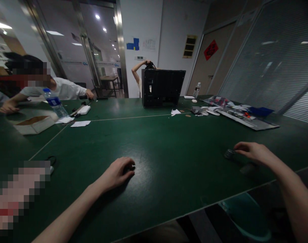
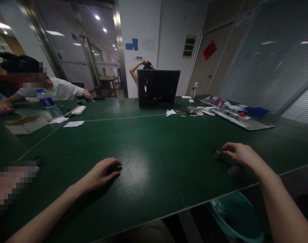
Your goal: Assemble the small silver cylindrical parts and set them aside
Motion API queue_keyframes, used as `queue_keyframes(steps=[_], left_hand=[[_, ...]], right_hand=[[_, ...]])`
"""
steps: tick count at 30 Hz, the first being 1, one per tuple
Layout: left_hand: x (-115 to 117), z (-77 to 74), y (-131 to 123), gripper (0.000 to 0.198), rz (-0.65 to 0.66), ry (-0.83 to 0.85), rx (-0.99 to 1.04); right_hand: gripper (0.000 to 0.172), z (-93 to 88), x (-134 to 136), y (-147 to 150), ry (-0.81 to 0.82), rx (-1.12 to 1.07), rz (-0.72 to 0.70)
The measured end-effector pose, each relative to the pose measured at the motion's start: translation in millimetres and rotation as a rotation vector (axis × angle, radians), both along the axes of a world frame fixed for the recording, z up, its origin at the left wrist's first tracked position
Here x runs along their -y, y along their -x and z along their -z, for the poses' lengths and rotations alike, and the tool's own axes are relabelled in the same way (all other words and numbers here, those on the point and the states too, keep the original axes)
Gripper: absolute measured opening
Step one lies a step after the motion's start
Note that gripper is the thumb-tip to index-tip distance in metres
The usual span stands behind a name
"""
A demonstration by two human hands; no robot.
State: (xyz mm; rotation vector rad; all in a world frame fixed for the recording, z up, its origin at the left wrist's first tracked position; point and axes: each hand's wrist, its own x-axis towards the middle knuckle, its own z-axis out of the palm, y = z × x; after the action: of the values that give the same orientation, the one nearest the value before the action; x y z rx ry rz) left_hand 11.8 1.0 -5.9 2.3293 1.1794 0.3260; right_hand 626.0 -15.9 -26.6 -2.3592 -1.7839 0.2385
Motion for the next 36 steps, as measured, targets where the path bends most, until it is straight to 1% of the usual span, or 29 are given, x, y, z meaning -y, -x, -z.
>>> queue_keyframes(steps=[5,10,18,24,30,36], left_hand=[[-1,1.1,0,0.026,0.001,0.008,-0.008],[-2,3.5,0,0.025,0.015,-0.020,-0.017],[-5,7.5,0,0.023,0.022,-0.041,-0.001],[-4,5.0,1,0.025,0.011,0.000,-0.010],[-3,2.9,0,0.025,0.006,0.011,-0.022],[-4,5.9,1,0.024,0.024,-0.013,-0.007]], right_hand=[[0.033,-0.6,0,3,-0.024,0.012,-0.008],[0.032,-4.2,-4,8,-0.025,0.053,0.027],[0.033,-2.8,-14,10,-0.021,-0.008,-0.005],[0.032,-5.3,-17,15,-0.012,-0.020,-0.061],[0.031,-3.4,-18,11,-0.006,0.001,-0.034],[0.030,-7.9,-16,12,0.013,-0.020,-0.031]])
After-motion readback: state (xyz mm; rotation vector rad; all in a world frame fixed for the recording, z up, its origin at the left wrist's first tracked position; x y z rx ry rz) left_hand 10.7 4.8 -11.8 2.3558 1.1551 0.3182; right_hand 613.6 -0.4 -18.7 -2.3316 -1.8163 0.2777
